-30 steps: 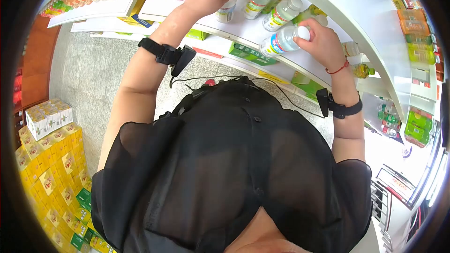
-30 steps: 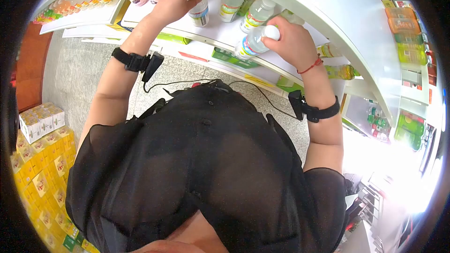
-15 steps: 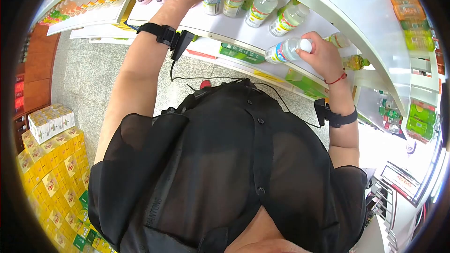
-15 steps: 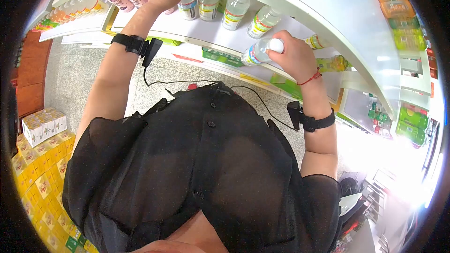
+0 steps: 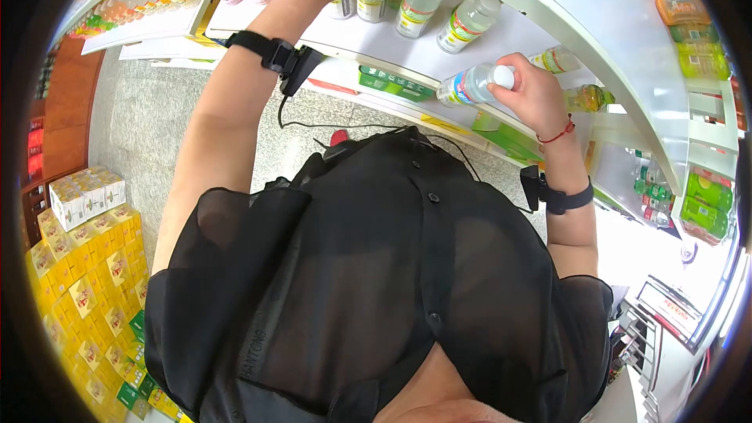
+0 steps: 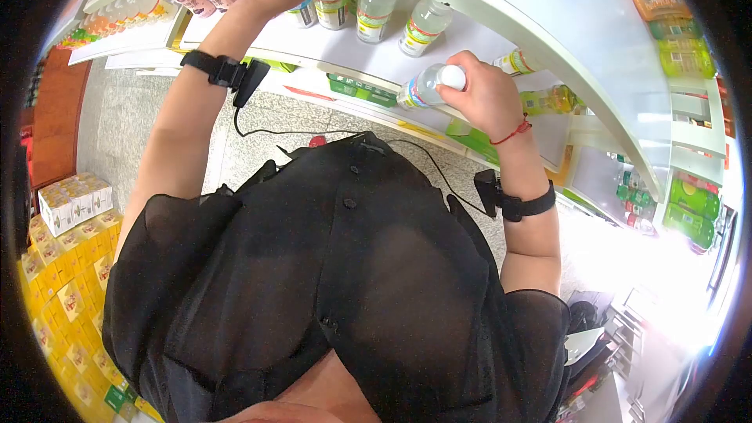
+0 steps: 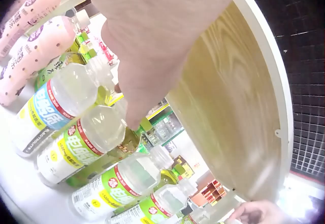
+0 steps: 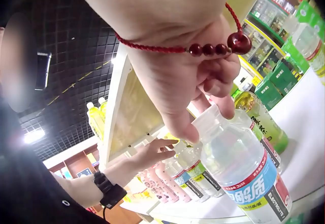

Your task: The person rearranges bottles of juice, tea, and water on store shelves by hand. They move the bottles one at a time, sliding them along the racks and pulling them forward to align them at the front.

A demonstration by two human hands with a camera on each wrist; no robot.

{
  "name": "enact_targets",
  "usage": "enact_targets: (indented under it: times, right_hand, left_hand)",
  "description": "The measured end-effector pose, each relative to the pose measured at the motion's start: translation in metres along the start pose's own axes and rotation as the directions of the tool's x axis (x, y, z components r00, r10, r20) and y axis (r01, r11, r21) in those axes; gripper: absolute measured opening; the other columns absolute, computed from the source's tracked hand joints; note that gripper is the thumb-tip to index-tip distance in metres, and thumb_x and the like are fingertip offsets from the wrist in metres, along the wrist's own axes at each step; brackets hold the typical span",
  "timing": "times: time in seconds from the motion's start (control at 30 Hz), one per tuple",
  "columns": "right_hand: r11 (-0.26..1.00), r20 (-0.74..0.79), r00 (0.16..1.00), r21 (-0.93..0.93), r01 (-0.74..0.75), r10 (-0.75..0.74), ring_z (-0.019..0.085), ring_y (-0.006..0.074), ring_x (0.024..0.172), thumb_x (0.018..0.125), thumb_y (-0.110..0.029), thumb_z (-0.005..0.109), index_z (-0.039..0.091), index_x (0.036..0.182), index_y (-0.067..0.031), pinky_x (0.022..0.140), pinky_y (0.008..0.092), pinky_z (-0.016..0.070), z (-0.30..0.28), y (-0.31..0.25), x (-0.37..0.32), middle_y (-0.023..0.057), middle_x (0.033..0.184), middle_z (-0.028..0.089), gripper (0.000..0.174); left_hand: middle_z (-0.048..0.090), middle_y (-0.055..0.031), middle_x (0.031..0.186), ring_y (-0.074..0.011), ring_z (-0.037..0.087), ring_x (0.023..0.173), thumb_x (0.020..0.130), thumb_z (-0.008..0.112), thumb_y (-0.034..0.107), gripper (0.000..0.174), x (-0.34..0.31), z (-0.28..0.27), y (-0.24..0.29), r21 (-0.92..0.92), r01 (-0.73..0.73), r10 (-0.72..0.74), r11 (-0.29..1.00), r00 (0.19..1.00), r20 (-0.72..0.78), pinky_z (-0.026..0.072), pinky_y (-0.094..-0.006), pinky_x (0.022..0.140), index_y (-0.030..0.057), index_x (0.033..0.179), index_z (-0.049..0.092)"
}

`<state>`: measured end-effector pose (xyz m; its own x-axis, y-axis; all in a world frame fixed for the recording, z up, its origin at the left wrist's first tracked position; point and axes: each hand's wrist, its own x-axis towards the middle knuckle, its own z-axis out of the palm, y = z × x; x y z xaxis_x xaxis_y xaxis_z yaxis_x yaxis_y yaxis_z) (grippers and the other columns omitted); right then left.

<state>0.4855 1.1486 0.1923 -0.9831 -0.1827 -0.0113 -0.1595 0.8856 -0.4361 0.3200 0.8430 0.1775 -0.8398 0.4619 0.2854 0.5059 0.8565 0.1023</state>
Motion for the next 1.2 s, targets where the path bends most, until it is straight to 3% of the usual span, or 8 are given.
enact_targets:
  times: [0.3, 0.4, 0.47, 0.67, 0.87, 1.0, 1.07, 1.2]
  right_hand:
    - [0.999, 0.027, 0.998, 0.002, 0.053, -0.053, 0.066, 0.0304, 0.07, 0.074, -0.03, 0.072, 0.062, 0.098, -0.0105, 0.061, 0.0384, 0.0501, -0.011, -0.007, 0.002, 0.0121, 0.073, 0.066, 0.032]
    - [0.991, 0.002, 0.992, -0.051, 0.123, -0.123, 0.066, 0.0313, 0.071, 0.073, -0.031, 0.072, 0.062, 0.098, -0.0107, 0.062, 0.0392, 0.0506, -0.015, -0.012, 0.012, 0.0125, 0.074, 0.067, 0.033]
    - [0.979, -0.025, 0.981, -0.075, 0.191, -0.193, 0.066, 0.0317, 0.071, 0.073, -0.031, 0.071, 0.063, 0.098, -0.0108, 0.062, 0.0396, 0.051, -0.017, -0.018, 0.022, 0.0128, 0.075, 0.067, 0.034]
    - [0.956, 0.005, 0.963, -0.118, 0.267, -0.268, 0.066, 0.0329, 0.079, 0.074, -0.033, 0.07, 0.064, 0.1, -0.0106, 0.07, 0.0409, 0.0521, -0.008, -0.042, 0.064, 0.0148, 0.082, 0.068, 0.035]
    - [0.88, -0.079, 0.876, -0.026, 0.475, -0.476, 0.065, 0.0222, 0.075, 0.079, -0.028, 0.071, 0.065, 0.104, -0.0059, 0.067, 0.0326, 0.0512, 0.022, -0.058, 0.122, 0.0097, 0.084, 0.068, 0.034]
    - [0.895, 0.008, 0.895, -0.008, 0.447, -0.447, 0.067, 0.0299, 0.081, 0.074, -0.027, 0.07, 0.065, 0.099, 0.0011, 0.077, 0.0374, 0.0523, 0.031, -0.085, 0.15, 0.0193, 0.089, 0.068, 0.038]
    - [0.937, 0.025, 0.951, -0.16, 0.309, -0.309, 0.06, 0.0377, 0.1, 0.078, -0.025, 0.066, 0.063, 0.105, 0.0016, 0.094, 0.0417, 0.044, 0.024, -0.105, 0.147, 0.0255, 0.101, 0.064, 0.039]
    - [0.943, 0.085, 0.951, -0.133, 0.306, -0.297, 0.059, 0.0378, 0.102, 0.078, -0.026, 0.066, 0.063, 0.107, 0.0026, 0.094, 0.0412, 0.0434, 0.051, -0.094, 0.178, 0.0267, 0.104, 0.063, 0.04]
  left_hand:
    - [0.045, -0.0194, 0.139, -0.038, 0.035, 0.132, 0.082, 0.067, 0.036, 0.063, 0.014, 0.017, 0.013, 0.253, -0.137, 0.093, 0.958, 0.98, 0.179, 0.024, -0.0449, 0.112, 0.0058, 0.134, 0.049]
    - [0.049, -0.0215, 0.133, -0.0386, 0.041, 0.128, 0.083, 0.065, 0.033, 0.056, -0.012, 0.017, 0.015, 0.178, -0.106, 0.108, 0.978, 0.994, -0.002, 0.0293, -0.0454, 0.109, 0.0033, 0.129, 0.053]
    - [0.063, -0.0139, 0.106, -0.0327, 0.057, 0.102, 0.079, 0.07, 0.02, 0.04, -0.029, 0.028, 0.005, 0.161, -0.145, 0.17, 0.976, 0.973, -0.156, 0.0471, -0.0416, 0.089, 0.0067, 0.115, 0.058]
    - [0.064, -0.0138, 0.1, -0.0324, 0.056, 0.099, 0.077, 0.072, 0.024, 0.04, -0.092, 0.002, -0.002, 0.001, -0.16, 0.158, 0.987, 0.975, -0.156, 0.0447, -0.0405, 0.089, 0.0021, 0.108, 0.058]
    - [0.061, -0.0132, 0.098, -0.0319, 0.053, 0.095, 0.08, 0.069, 0.022, 0.039, -0.131, -0.019, 0.001, -0.088, -0.039, 0.034, 0.995, 0.998, -0.059, 0.0445, -0.0414, 0.087, 0.0015, 0.111, 0.058]
    - [0.061, -0.0131, 0.099, -0.0315, 0.053, 0.096, 0.08, 0.069, 0.021, 0.039, -0.147, -0.026, 0.0, -0.092, 0.008, -0.011, 0.996, 1.0, -0.029, 0.0447, -0.0409, 0.087, 0.0013, 0.112, 0.058]
    - [0.061, -0.0106, 0.094, -0.0295, 0.054, 0.093, 0.073, 0.074, 0.019, 0.042, -0.153, -0.025, -0.001, -0.084, -0.008, 0.001, 0.996, 0.997, -0.08, 0.0457, -0.0396, 0.084, 0.0028, 0.108, 0.057]
    - [0.061, -0.0105, 0.095, -0.0297, 0.054, 0.092, 0.072, 0.075, 0.018, 0.043, -0.16, -0.023, -0.003, -0.117, -0.017, 0.005, 0.993, 0.995, -0.1, 0.0456, -0.0396, 0.084, 0.0026, 0.108, 0.057]
